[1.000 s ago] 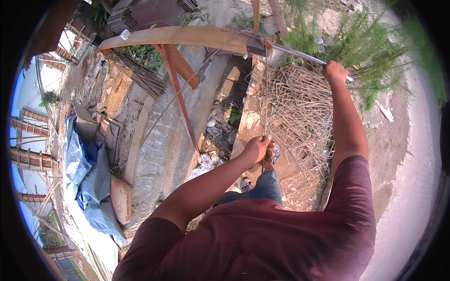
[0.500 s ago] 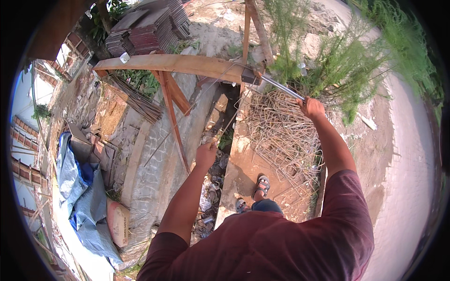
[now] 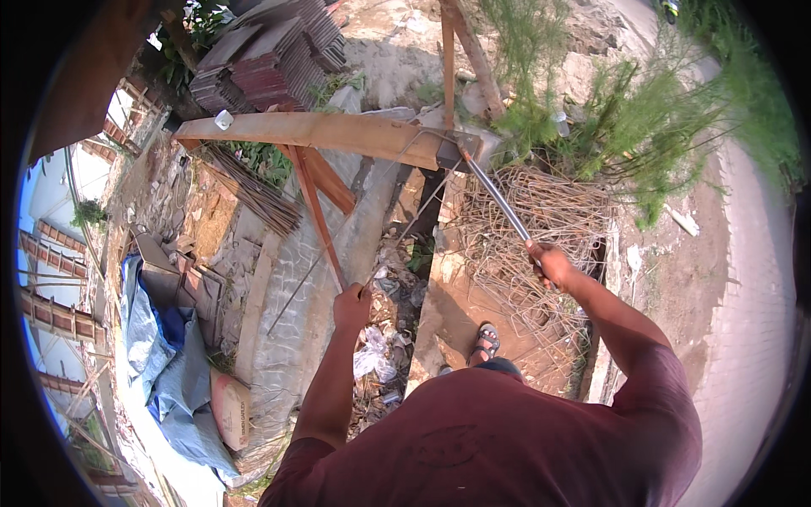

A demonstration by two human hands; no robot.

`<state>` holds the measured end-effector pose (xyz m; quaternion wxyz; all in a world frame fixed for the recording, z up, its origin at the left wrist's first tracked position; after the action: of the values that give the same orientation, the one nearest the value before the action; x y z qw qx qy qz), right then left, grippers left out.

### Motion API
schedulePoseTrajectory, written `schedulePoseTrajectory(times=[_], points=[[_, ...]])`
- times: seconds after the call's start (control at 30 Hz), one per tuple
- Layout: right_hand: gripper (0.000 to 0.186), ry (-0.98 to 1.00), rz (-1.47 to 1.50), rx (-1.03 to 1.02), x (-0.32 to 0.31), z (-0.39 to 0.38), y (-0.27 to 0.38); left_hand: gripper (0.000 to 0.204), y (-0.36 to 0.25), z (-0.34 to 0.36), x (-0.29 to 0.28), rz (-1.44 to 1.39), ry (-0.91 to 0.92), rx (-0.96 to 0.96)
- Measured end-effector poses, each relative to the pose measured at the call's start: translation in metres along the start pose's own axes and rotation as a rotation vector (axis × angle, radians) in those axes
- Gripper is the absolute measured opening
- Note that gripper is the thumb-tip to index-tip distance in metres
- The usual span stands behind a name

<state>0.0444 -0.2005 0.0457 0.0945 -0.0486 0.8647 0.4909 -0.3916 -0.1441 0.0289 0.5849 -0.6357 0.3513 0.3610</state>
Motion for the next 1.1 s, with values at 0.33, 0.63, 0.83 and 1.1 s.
schedulePoseTrajectory(times=[0.33, 0.63, 0.83, 1.1], points=[[0.045, 0.108, 0.141, 0.021, 0.013, 0.004, -0.011, 0.029, 0.001, 0.013, -0.052, 0.037, 0.201, -0.141], [0.047, 0.08, 0.251, 0.085, 0.014, -0.004, -0.004, 0.03, 0.095, 0.038, -0.101, 0.042, 0.133, -0.265], [0.054, -0.035, -0.034, 0.063, -0.008, 0.011, -0.016, 0.03, 0.099, 0.064, -0.108, -0.012, 0.159, -0.23], [0.064, -0.172, -0.989, -0.071, -0.102, 0.057, 0.052, 0.022, 0.099, 0.083, -0.114, -0.039, 0.141, -0.169]])
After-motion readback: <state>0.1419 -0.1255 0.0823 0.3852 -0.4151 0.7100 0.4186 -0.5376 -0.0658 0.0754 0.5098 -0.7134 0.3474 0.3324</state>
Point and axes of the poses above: each hand's wrist, its own z-axis towards the middle knuckle, its own x-axis out of the palm, y = z × x, the point moved 2 cm from there along z, towards the middle knuckle, and after that the axes turned 7 degrees about -x, right-handed, at the moved point
